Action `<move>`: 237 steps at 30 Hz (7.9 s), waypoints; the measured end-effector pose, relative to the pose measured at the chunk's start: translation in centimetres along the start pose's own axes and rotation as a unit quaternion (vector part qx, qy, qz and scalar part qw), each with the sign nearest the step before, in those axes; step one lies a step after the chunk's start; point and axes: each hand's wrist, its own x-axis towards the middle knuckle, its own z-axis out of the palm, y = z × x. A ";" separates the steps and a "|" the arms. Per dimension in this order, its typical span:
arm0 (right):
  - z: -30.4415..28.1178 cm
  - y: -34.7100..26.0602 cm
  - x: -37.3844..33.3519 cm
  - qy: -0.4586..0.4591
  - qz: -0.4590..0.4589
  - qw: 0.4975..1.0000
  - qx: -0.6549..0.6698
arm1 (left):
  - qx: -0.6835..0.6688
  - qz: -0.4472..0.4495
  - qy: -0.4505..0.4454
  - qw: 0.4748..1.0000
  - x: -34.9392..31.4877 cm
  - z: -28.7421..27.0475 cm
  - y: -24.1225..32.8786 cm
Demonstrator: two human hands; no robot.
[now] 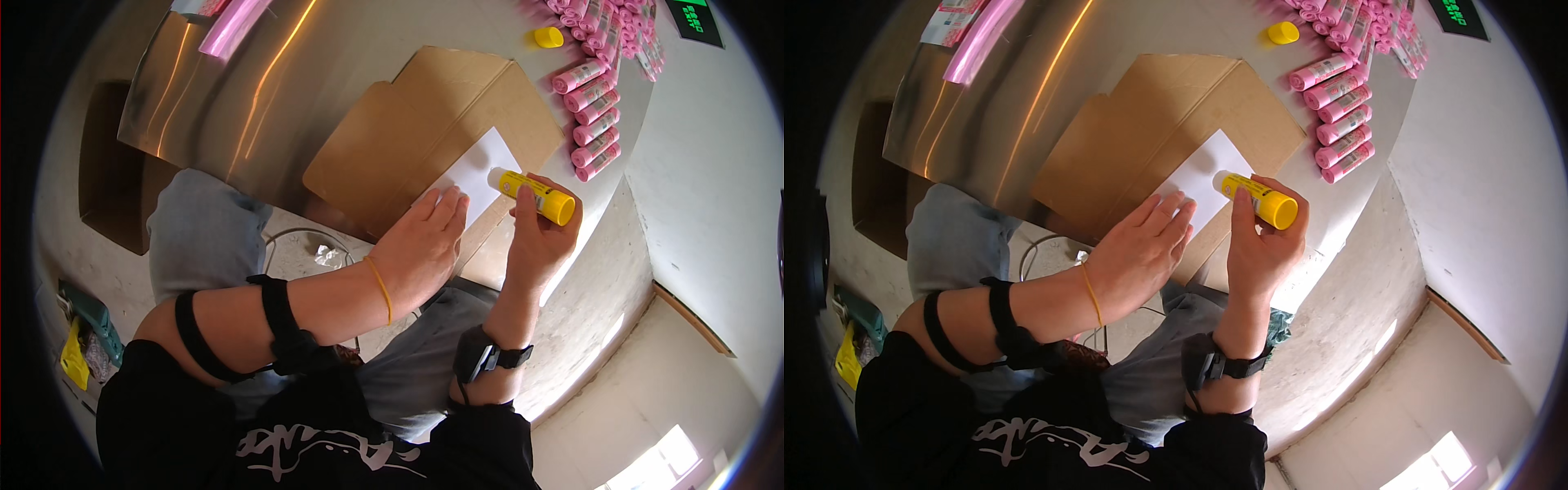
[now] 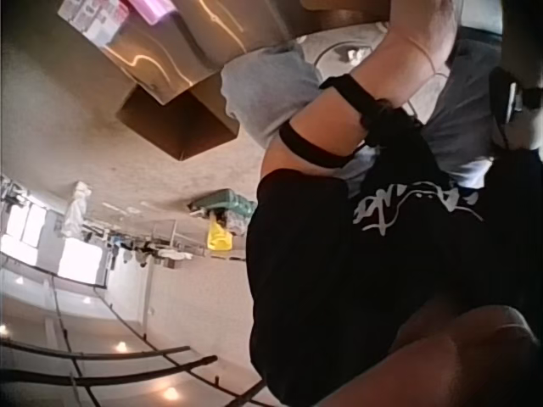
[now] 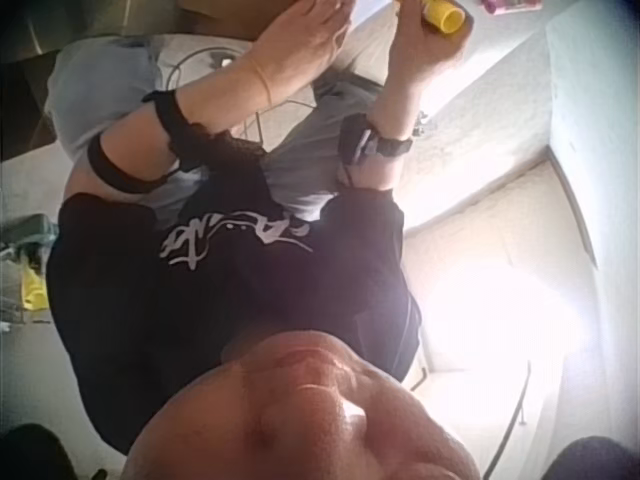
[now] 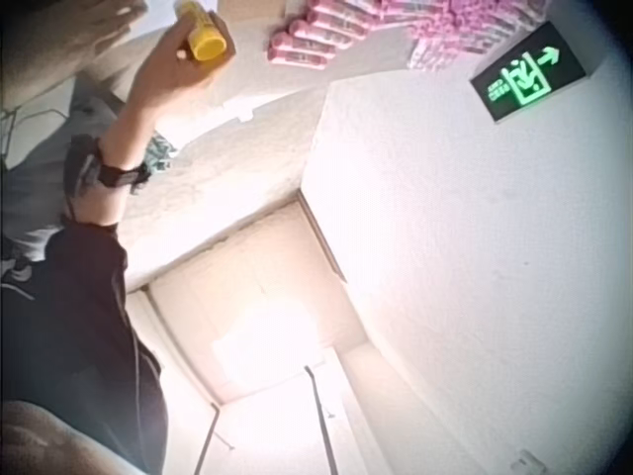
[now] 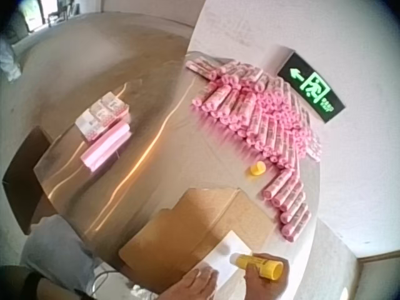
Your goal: Applying glue to a paper label for packaging cylindrical items.
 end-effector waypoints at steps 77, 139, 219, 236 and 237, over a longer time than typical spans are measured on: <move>3.6 -0.5 -0.6 -0.053 -0.096 0.987 -0.116 | 0.003 -0.033 -0.023 0.999 -0.2 0.2 0.8; 0.0 1.7 -1.8 -0.017 -0.073 0.992 -0.097 | 0.047 -0.011 -0.053 0.997 0.0 -0.8 0.6; -0.1 0.8 -0.5 0.109 -0.011 0.993 -0.052 | 0.054 -0.006 -0.057 0.997 -0.1 -1.0 0.5; 1.3 2.2 2.5 0.109 -0.060 0.984 -0.131 | 0.048 -0.004 -0.048 0.998 0.0 -0.7 0.8; 1.3 2.1 2.4 0.136 -0.033 0.988 -0.066 | 0.051 -0.015 -0.039 0.998 0.0 -0.6 0.6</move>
